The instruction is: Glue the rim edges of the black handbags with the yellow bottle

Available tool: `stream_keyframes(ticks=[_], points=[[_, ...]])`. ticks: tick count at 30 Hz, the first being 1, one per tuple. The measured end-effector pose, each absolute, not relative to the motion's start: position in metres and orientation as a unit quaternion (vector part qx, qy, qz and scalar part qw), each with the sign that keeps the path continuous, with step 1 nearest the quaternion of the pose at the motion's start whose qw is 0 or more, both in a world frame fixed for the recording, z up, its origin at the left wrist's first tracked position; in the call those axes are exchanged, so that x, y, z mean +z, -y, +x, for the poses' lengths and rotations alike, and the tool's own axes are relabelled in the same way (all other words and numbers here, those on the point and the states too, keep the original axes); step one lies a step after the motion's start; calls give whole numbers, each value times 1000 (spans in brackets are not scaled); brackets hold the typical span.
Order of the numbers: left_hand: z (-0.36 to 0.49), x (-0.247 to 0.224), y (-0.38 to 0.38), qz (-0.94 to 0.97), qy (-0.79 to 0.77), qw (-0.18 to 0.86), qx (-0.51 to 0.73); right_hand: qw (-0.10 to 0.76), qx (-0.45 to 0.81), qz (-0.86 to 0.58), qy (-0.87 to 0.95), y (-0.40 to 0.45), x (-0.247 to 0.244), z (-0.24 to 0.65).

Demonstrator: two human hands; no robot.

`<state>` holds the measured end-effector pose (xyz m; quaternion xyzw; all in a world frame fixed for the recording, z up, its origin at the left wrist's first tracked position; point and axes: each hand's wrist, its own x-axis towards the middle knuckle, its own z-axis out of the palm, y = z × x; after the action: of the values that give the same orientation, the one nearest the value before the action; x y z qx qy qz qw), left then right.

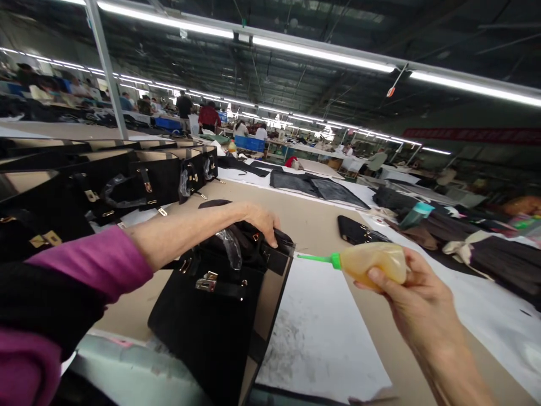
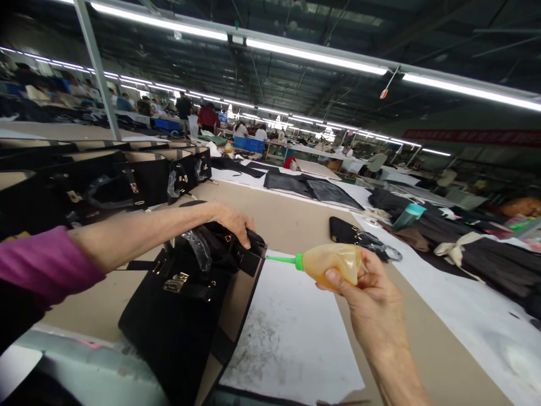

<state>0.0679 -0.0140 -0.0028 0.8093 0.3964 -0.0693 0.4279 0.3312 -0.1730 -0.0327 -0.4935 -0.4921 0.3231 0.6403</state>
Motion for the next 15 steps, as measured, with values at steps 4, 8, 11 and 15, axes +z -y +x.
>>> stream_keyframes(ticks=[4,8,11,15], points=[[71,-10,7,806,-394,436,-74,640,285,-499,510,164,-29,326],[75,-17,0,800,-380,458,-75,631,277,-491,533,156,-26,322],[76,-22,-5,796,-369,473,-84,621,266,-496,544,151,-26,320],[79,-24,-8,805,-364,461,-88,637,260,-483,542,147,-26,317]])
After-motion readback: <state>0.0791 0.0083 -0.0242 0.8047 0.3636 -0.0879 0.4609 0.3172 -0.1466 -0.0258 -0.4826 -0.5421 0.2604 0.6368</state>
